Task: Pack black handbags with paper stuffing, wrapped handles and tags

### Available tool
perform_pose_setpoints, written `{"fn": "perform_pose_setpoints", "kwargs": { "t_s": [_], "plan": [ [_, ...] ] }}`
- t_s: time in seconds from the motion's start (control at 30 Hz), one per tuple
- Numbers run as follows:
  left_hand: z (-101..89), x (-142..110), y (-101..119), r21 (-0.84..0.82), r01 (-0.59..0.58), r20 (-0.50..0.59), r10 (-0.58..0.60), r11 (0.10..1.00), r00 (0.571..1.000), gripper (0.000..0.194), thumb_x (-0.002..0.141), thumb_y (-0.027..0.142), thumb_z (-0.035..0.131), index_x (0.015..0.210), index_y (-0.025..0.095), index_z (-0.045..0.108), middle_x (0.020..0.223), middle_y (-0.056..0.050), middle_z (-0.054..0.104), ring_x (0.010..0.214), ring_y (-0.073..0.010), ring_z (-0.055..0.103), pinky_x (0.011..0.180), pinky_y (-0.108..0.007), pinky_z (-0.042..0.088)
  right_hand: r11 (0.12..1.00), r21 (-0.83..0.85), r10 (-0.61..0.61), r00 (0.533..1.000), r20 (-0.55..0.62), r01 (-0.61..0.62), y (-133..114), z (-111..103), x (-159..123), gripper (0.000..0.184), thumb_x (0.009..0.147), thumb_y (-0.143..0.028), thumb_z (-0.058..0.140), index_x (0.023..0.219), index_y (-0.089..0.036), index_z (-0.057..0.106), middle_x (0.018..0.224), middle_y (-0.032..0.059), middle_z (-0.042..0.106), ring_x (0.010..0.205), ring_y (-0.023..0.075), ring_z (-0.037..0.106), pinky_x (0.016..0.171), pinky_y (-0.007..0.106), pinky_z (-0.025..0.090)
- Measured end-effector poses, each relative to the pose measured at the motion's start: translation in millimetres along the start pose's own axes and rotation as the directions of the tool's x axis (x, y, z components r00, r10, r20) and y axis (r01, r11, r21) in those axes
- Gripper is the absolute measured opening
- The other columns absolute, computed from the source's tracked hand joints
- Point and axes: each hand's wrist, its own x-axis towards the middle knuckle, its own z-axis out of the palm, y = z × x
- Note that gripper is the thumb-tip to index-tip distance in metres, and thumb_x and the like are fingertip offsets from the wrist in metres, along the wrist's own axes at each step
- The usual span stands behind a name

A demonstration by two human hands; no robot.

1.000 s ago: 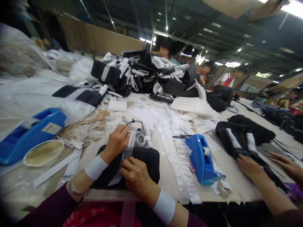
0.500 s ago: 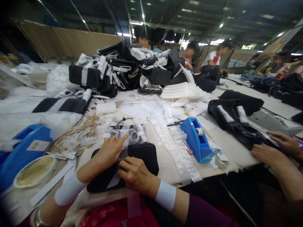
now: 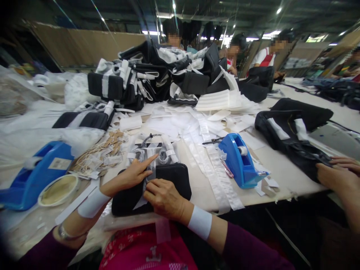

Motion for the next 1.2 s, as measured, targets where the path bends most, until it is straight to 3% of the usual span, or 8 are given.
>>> {"fn": "perform_pose_setpoints", "kwargs": {
  "t_s": [0.17, 0.27, 0.33, 0.5, 0.67, 0.83, 0.97, 1.2],
  "plan": [
    [6.9, -5.9, 8.2, -0.084, -0.008, -0.216, -0.01, 0.996, 0.976, 0.06, 0.088, 0.016, 0.055, 0.145, 0.02, 0.035, 0.119, -0.012, 0.058, 0.102, -0.0264, 0.056, 0.093, -0.045, 0.046, 1.0, -0.02, -0.001, 1.0, 0.017, 0.001, 0.5, -2.7, -6.8, 0.015, 0.091, -0.012, 0.046, 0.09, -0.016, 0.06, 0.108, 0.0094, 0.061, 0.113, 0.0239, 0.051, 0.091, 0.035, 0.046],
    [14.9, -13.6, 12.2, -0.075, -0.026, -0.471, -0.013, 0.997, 0.882, 0.046, 0.086, 0.018, 0.062, 0.13, 0.015, 0.05, 0.122, -0.015, 0.047, 0.114, -0.0289, 0.047, 0.099, -0.046, 0.043, 1.0, -0.031, 0.002, 0.999, 0.039, 0.0, -1.3, -2.3, -10.6, 0.014, 0.09, -0.012, 0.047, 0.091, -0.016, 0.06, 0.112, 0.0101, 0.06, 0.115, 0.0253, 0.049, 0.092, 0.037, 0.047],
    [20.9, -20.8, 12.2, -0.008, -0.092, -0.523, 0.074, 0.996, 0.849, 0.028, 0.088, 0.016, 0.058, 0.115, 0.015, 0.058, 0.125, -0.015, 0.046, 0.118, -0.0297, 0.043, 0.103, -0.049, 0.04, 0.999, -0.036, 0.002, 0.999, 0.043, 0.0, -3.1, -1.9, -11.8, 0.013, 0.09, -0.012, 0.048, 0.09, -0.016, 0.06, 0.112, 0.01, 0.059, 0.115, 0.0256, 0.048, 0.091, 0.037, 0.048],
    [28.4, -45.8, 7.9, 0.047, -0.372, -0.35, 0.365, 0.927, 0.863, 0.031, 0.093, 0.007, 0.043, 0.122, 0.015, 0.055, 0.126, -0.011, 0.058, 0.122, -0.0228, 0.047, 0.108, -0.043, 0.041, 1.0, -0.017, 0.011, 0.999, 0.039, -0.01, -4.9, -5.5, -9.6, 0.012, 0.086, -0.011, 0.05, 0.087, -0.016, 0.06, 0.11, 0.0107, 0.06, 0.112, 0.0253, 0.048, 0.092, 0.04, 0.05],
    [25.1, -65.7, 10.5, 0.133, -0.389, -0.262, 0.411, 0.912, 0.873, 0.045, 0.097, 0.021, 0.047, 0.141, 0.016, 0.042, 0.149, -0.014, 0.04, 0.143, -0.0262, 0.026, 0.116, -0.048, 0.032, 0.998, 0.054, 0.022, 1.0, 0.016, -0.022, -17.1, -15.7, -24.5, 0.039, 0.081, -0.004, 0.045, 0.117, -0.013, 0.057, 0.12, 0.014, 0.058, 0.12, 0.0246, 0.046, 0.101, 0.044, 0.048],
    [24.8, -69.2, 11.6, 0.147, -0.383, -0.24, 0.408, 0.912, 0.881, 0.048, 0.096, 0.031, 0.051, 0.142, 0.022, 0.043, 0.154, -0.013, 0.034, 0.144, -0.0278, 0.025, 0.116, -0.051, 0.029, 0.993, 0.024, 0.113, 0.993, -0.033, -0.112, -49.3, -3.2, -80.4, 0.068, 0.07, -0.001, 0.044, 0.137, -0.015, 0.042, 0.146, 0.0165, 0.039, 0.138, 0.0295, 0.031, 0.109, 0.06, 0.037],
    [28.9, -68.2, 9.8, 0.151, -0.382, -0.241, 0.409, 0.912, 0.88, 0.047, 0.097, 0.032, 0.05, 0.142, 0.021, 0.042, 0.154, -0.012, 0.035, 0.145, -0.026, 0.025, 0.117, -0.049, 0.025, 0.986, -0.106, 0.116, 0.986, -0.121, -0.129, -62.8, 21.2, -110.2, 0.049, 0.079, 0.002, 0.044, 0.121, -0.021, 0.053, 0.152, 0.0149, 0.031, 0.14, 0.0301, 0.03, 0.105, 0.062, 0.039],
    [31.3, -66.7, 10.3, 0.209, -0.377, -0.219, 0.419, 0.902, 0.881, 0.051, 0.097, 0.034, 0.048, 0.145, 0.02, 0.037, 0.156, -0.012, 0.03, 0.146, -0.0257, 0.019, 0.119, -0.047, 0.021, 0.993, -0.031, 0.105, 0.957, -0.272, -0.117, -81.7, 23.8, -89.2, 0.019, 0.092, -0.006, 0.05, 0.1, -0.017, 0.064, 0.104, 0.0085, 0.069, 0.107, 0.0211, 0.058, 0.09, 0.041, 0.052]
  ]
}}
